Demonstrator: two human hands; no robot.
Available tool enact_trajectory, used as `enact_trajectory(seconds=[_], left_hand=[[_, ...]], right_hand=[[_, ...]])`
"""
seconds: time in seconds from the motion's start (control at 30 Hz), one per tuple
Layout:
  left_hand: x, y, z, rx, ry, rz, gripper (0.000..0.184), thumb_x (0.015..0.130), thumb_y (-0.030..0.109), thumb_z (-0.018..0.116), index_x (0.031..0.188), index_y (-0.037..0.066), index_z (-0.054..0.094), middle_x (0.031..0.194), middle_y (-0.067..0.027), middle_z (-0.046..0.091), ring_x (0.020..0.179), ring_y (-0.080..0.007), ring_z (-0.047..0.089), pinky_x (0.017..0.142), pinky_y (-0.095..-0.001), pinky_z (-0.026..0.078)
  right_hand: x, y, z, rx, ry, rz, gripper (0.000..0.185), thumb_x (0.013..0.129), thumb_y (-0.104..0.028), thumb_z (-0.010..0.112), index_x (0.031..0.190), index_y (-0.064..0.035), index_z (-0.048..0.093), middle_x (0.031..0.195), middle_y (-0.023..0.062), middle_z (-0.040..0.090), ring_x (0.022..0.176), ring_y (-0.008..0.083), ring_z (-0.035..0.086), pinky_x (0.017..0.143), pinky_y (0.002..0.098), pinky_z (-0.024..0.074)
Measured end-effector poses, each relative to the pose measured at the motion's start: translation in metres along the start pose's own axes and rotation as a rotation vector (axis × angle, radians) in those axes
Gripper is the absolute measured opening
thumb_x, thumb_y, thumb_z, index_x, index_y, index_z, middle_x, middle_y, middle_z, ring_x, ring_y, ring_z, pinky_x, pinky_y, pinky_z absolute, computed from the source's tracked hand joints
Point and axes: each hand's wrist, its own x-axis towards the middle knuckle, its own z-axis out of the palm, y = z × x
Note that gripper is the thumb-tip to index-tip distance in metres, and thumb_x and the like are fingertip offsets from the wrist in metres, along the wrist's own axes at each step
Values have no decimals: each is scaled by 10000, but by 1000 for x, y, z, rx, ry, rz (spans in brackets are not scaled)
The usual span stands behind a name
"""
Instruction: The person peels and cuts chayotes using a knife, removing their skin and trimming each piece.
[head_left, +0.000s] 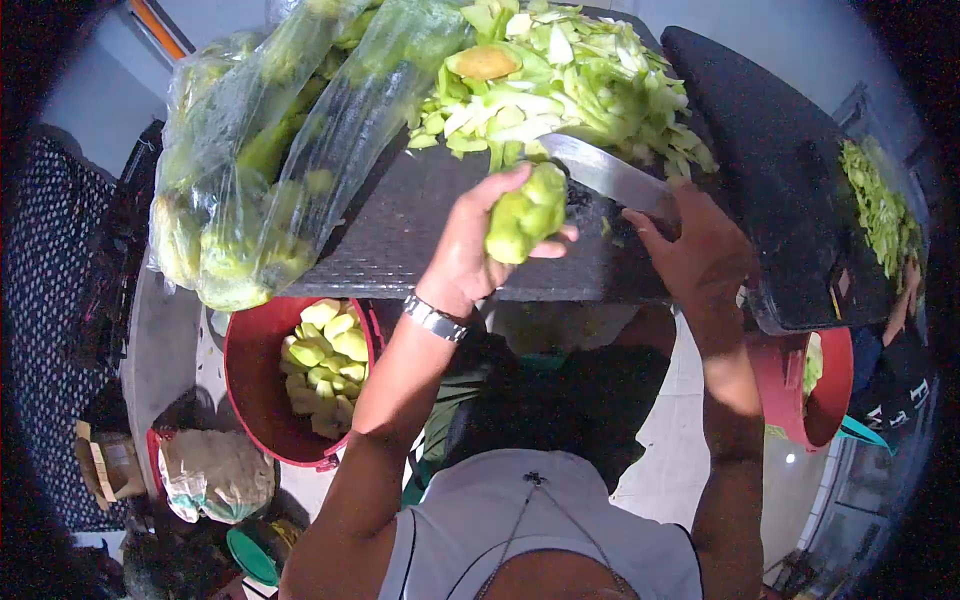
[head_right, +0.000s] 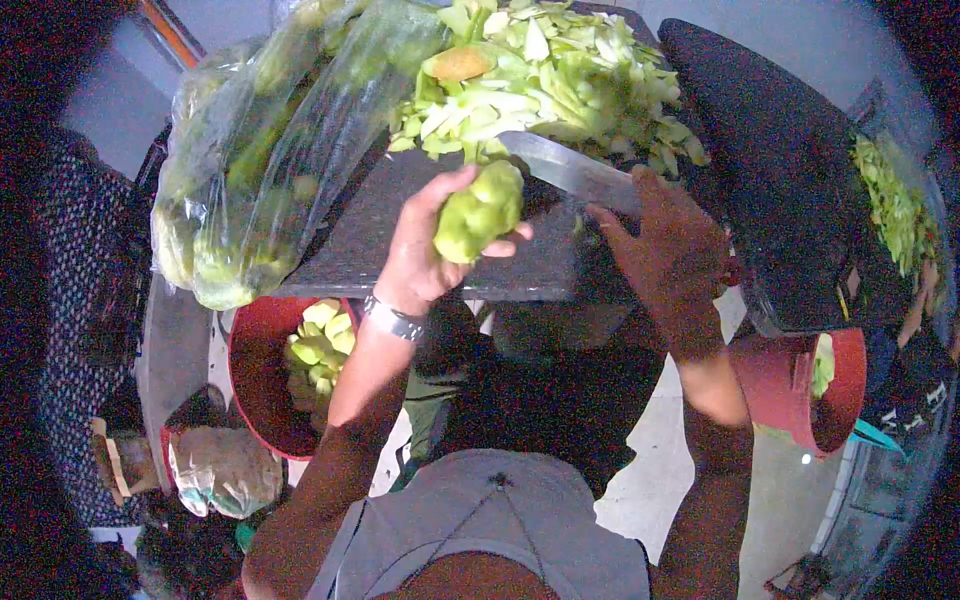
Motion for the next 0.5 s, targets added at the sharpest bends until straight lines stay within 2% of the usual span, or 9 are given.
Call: enact_trajectory(seconds=[0.03,0.13,0.17,0.2,0.27,0.3,0.33,0.43,0.5], left_hand=[[2,-4,1,-15,27,20,482,997,359,559,1296,-19,545,1113,-197,668,830,-384,705,625,-394,642],[12,4,-10,-115,95,90,453,1009,367,535,1276,2,545,1086,-177,671,788,-352,700,576,-342,619],[17,8,-24,-199,96,138,449,1012,370,529,1284,12,538,1069,-170,671,748,-316,688,563,-333,595],[18,12,-27,-144,237,194,464,1009,397,512,1273,17,541,1058,-167,662,713,-273,645,554,-321,553],[16,19,-41,-187,234,162,492,989,428,496,1260,21,548,1035,-162,648,711,-253,605,550,-306,502],[15,21,-40,-230,281,124,442,961,429,486,1173,54,586,946,-144,661,679,-272,594,560,-343,481],[14,20,-39,-243,263,116,442,952,425,488,1175,57,587,951,-145,662,685,-278,594,569,-350,484],[12,12,-38,-276,231,91,461,917,426,491,1182,62,586,986,-151,665,739,-310,613,632,-382,502],[12,7,-31,-267,193,109,465,917,425,490,1186,57,584,1004,-156,667,771,-323,626,654,-389,509]], right_hand=[[0,0,3,21,33,-64,528,777,-405,846,1138,-62,669,781,132,673,684,307,693,625,422,540],[-4,-2,-4,-51,14,-34,512,773,-383,851,1139,-74,670,760,129,667,684,309,693,630,429,539],[-5,0,-8,-29,7,-17,506,776,-378,852,1138,-74,671,766,131,672,686,304,694,632,425,539],[-7,4,-12,-9,-1,2,500,779,-373,853,1138,-75,672,772,133,678,688,299,696,635,421,539],[-9,11,-14,31,-2,59,490,793,-377,847,1138,-76,675,782,133,690,686,281,695,633,411,533],[-10,14,-12,51,6,96,485,803,-386,840,1138,-76,676,786,132,695,680,269,693,628,405,528],[-11,15,-11,72,12,133,481,813,-395,834,1138,-77,677,790,130,701,675,257,691,623,398,523],[-1,6,-16,264,-246,417,474,840,-428,809,1132,-76,684,761,113,698,648,216,679,621,370,511],[-7,3,-4,372,-290,435,483,849,-444,797,1153,-91,673,727,99,679,624,209,666,621,370,511]])
